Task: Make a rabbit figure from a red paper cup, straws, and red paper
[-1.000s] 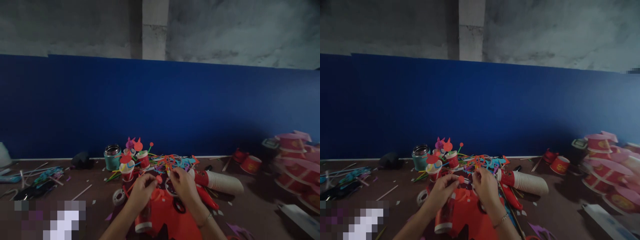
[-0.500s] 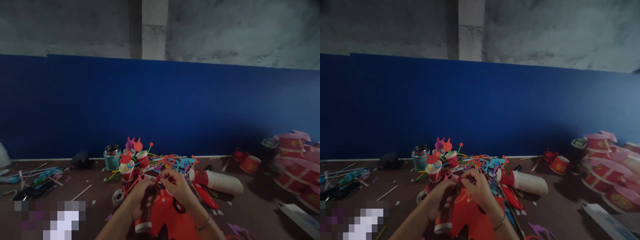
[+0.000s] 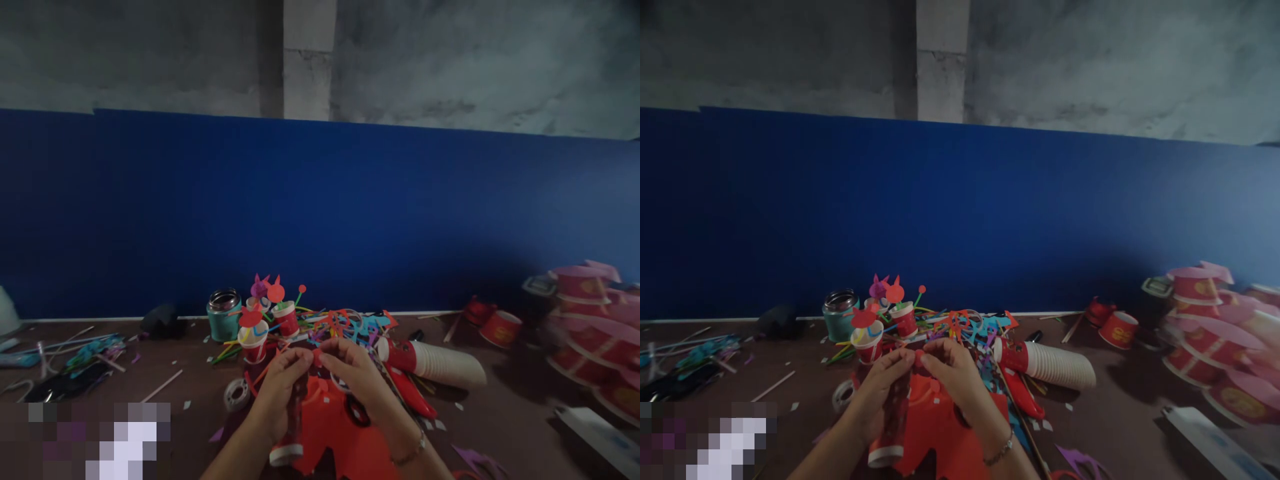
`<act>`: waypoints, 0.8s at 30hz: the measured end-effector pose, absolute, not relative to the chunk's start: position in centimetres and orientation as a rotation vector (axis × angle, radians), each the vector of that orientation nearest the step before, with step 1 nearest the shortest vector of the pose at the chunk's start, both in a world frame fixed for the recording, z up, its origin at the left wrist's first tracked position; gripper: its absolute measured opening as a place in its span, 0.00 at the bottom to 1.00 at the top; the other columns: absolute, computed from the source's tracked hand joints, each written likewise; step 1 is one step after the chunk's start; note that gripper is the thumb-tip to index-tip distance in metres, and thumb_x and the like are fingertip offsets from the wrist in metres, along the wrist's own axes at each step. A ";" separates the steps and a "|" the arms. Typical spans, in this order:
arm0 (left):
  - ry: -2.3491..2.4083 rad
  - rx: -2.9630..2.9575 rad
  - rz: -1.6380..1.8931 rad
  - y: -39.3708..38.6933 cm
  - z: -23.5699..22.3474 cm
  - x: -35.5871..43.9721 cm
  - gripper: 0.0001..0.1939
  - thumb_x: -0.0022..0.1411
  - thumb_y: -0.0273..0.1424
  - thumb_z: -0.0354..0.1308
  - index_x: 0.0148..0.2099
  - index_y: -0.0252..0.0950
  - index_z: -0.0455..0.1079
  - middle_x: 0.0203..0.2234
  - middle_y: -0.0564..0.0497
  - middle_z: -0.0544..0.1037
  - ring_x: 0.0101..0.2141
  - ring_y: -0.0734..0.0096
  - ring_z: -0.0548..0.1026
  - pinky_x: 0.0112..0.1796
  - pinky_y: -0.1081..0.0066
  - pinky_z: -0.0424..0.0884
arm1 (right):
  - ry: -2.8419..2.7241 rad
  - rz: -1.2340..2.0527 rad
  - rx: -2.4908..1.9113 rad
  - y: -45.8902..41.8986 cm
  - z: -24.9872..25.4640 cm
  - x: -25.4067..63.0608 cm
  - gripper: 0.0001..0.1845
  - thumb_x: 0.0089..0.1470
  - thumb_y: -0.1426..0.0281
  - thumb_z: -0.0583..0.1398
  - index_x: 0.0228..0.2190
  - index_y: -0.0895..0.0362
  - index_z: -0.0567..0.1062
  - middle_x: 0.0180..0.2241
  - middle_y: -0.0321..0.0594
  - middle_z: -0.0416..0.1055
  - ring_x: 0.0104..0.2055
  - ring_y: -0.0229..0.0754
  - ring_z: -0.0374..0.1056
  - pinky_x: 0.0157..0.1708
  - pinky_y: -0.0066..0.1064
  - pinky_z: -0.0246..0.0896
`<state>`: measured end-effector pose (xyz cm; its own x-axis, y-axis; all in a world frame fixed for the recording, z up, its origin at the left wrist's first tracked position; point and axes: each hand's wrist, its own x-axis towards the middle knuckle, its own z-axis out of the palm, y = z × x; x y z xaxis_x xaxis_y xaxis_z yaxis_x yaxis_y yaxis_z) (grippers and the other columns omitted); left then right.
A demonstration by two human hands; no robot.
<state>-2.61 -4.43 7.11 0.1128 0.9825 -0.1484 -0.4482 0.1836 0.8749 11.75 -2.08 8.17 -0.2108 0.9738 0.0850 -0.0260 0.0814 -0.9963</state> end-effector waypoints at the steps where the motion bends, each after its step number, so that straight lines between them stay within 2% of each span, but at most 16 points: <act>1: 0.858 0.738 1.235 -4.5 7.0 -2.4 0.18 0.44 0.41 0.68 0.28 0.35 0.65 0.10 0.65 0.56 0.13 0.87 0.48 0.16 0.81 0.43 | -1.375 1.313 -1.030 -2.2 8.3 11.7 0.15 0.40 0.59 0.66 0.26 0.58 0.73 0.19 0.30 0.65 0.21 0.32 0.57 0.22 0.25 0.49; 5: 0.877 0.749 1.241 -4.6 6.9 -2.0 0.18 0.45 0.42 0.67 0.28 0.35 0.66 0.11 0.65 0.56 0.13 0.86 0.49 0.16 0.80 0.44 | -1.283 1.327 -1.058 -2.6 8.7 11.3 0.19 0.40 0.54 0.65 0.20 0.58 0.70 0.16 0.28 0.60 0.20 0.31 0.53 0.21 0.25 0.47; 9: 1.157 1.034 1.219 -3.8 7.6 -3.2 0.19 0.45 0.46 0.64 0.28 0.34 0.70 0.10 0.63 0.59 0.12 0.83 0.51 0.16 0.77 0.45 | -1.276 1.212 -1.084 -2.1 7.9 11.3 0.20 0.43 0.52 0.63 0.22 0.58 0.71 0.18 0.30 0.62 0.21 0.33 0.55 0.20 0.26 0.48; 12: 1.286 1.280 1.311 -3.4 8.7 -5.6 0.16 0.50 0.44 0.60 0.31 0.35 0.72 0.18 0.55 0.72 0.17 0.77 0.63 0.20 0.75 0.55 | -1.315 1.108 -1.130 -1.3 7.1 11.7 0.19 0.46 0.53 0.60 0.23 0.57 0.70 0.18 0.31 0.62 0.21 0.34 0.56 0.19 0.25 0.48; 14: 1.377 1.474 1.281 -3.6 9.1 -7.5 0.14 0.51 0.42 0.59 0.24 0.36 0.70 0.18 0.53 0.73 0.21 0.72 0.67 0.24 0.74 0.58 | -1.347 1.108 -1.160 -0.9 6.6 12.0 0.18 0.48 0.54 0.58 0.22 0.56 0.68 0.18 0.31 0.62 0.21 0.35 0.57 0.19 0.25 0.48; 16: 1.535 1.659 1.042 -4.3 9.2 -9.3 0.19 0.53 0.41 0.57 0.16 0.37 0.65 0.11 0.54 0.67 0.17 0.73 0.63 0.22 0.73 0.53 | -1.400 1.116 -1.185 -0.8 6.4 12.0 0.15 0.49 0.57 0.57 0.22 0.56 0.67 0.18 0.31 0.63 0.21 0.36 0.59 0.20 0.26 0.51; 18: 1.683 1.729 0.840 -5.2 8.7 -10.8 0.19 0.51 0.40 0.59 0.13 0.38 0.64 0.10 0.54 0.68 0.16 0.72 0.63 0.22 0.72 0.51 | -1.484 1.096 -1.197 -1.0 6.1 11.6 0.12 0.50 0.61 0.57 0.23 0.56 0.67 0.19 0.31 0.65 0.23 0.36 0.61 0.22 0.26 0.54; 21: 1.787 1.744 0.699 -6.3 7.3 -11.9 0.16 0.53 0.39 0.55 0.17 0.39 0.68 0.14 0.51 0.73 0.19 0.66 0.69 0.24 0.71 0.53 | -1.629 1.050 -1.164 -1.4 5.3 10.7 0.07 0.50 0.67 0.56 0.24 0.57 0.67 0.21 0.32 0.65 0.25 0.36 0.61 0.26 0.27 0.56; 24: 1.799 1.682 0.869 -6.4 5.2 -11.9 0.12 0.54 0.40 0.54 0.26 0.38 0.71 0.23 0.48 0.78 0.27 0.62 0.74 0.30 0.70 0.60 | -1.723 1.057 -1.110 -1.8 4.1 9.4 0.04 0.50 0.71 0.54 0.26 0.56 0.67 0.25 0.34 0.67 0.28 0.37 0.63 0.29 0.28 0.57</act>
<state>-11.85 -6.36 5.23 -0.0905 0.9946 0.0512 0.6581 0.0212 0.7526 9.39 -1.80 4.09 -0.2841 0.9406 0.1857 0.2609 0.2622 -0.9291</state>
